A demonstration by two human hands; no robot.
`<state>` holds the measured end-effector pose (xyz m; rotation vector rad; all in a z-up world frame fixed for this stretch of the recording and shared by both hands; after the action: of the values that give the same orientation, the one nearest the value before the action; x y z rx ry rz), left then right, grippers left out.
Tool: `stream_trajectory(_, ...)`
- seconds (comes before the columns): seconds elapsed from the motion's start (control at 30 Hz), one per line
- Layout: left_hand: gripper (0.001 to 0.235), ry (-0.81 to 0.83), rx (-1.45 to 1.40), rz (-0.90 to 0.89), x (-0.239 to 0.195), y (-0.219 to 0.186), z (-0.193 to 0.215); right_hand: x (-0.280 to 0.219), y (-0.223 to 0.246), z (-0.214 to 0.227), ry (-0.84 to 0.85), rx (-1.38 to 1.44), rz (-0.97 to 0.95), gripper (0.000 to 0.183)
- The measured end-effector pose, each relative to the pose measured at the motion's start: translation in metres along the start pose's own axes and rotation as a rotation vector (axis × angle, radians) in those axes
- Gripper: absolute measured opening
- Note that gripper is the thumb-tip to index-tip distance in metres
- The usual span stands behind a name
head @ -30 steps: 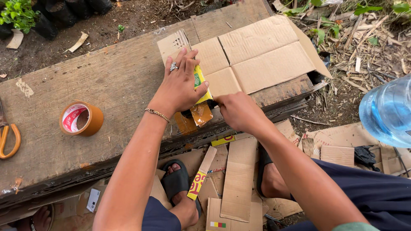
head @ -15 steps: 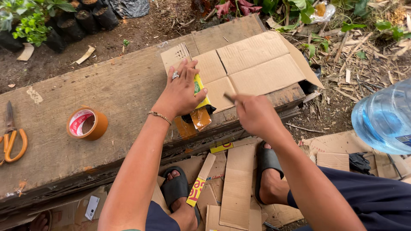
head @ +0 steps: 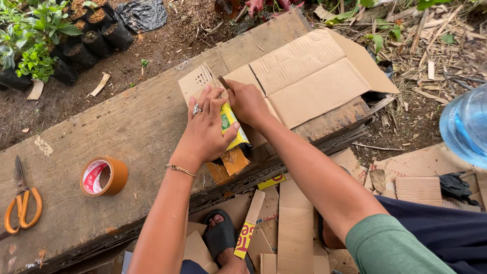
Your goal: The person wraps a small cylindrical object with a printed cardboard sleeve on a wooden workbench. They use a utility knife to trim excess cardboard and fold the edges to form a neat package.
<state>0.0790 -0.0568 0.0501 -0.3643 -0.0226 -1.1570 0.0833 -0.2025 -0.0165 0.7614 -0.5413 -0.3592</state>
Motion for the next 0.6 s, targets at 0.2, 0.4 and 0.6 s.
stream_trajectory(0.2, 0.064, -0.004, -0.007, -0.009, 0.003, -0.003, 0.002, 0.013, -0.001, -0.003, 0.075, -0.019, 0.024, 0.022)
stream_trajectory(0.4, 0.063, 0.023, -0.002, 0.006, -0.001, -0.004, 0.0, 0.031, 0.013, -0.004, 0.303, -0.25, 0.227, 0.013)
stream_trajectory(0.6, 0.062, 0.059, 0.011, 0.033, 0.002, -0.004, 0.001, 0.012, 0.028, 0.015, 0.432, -0.324, 0.187, 0.015)
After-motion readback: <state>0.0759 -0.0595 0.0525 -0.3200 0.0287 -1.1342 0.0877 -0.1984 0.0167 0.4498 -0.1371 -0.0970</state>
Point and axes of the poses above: each hand's wrist, its own x-axis towards the middle knuckle, its own z-axis out of the back of the hand, y = z × x, the point moved 7 cm from there along x, towards the middle knuckle
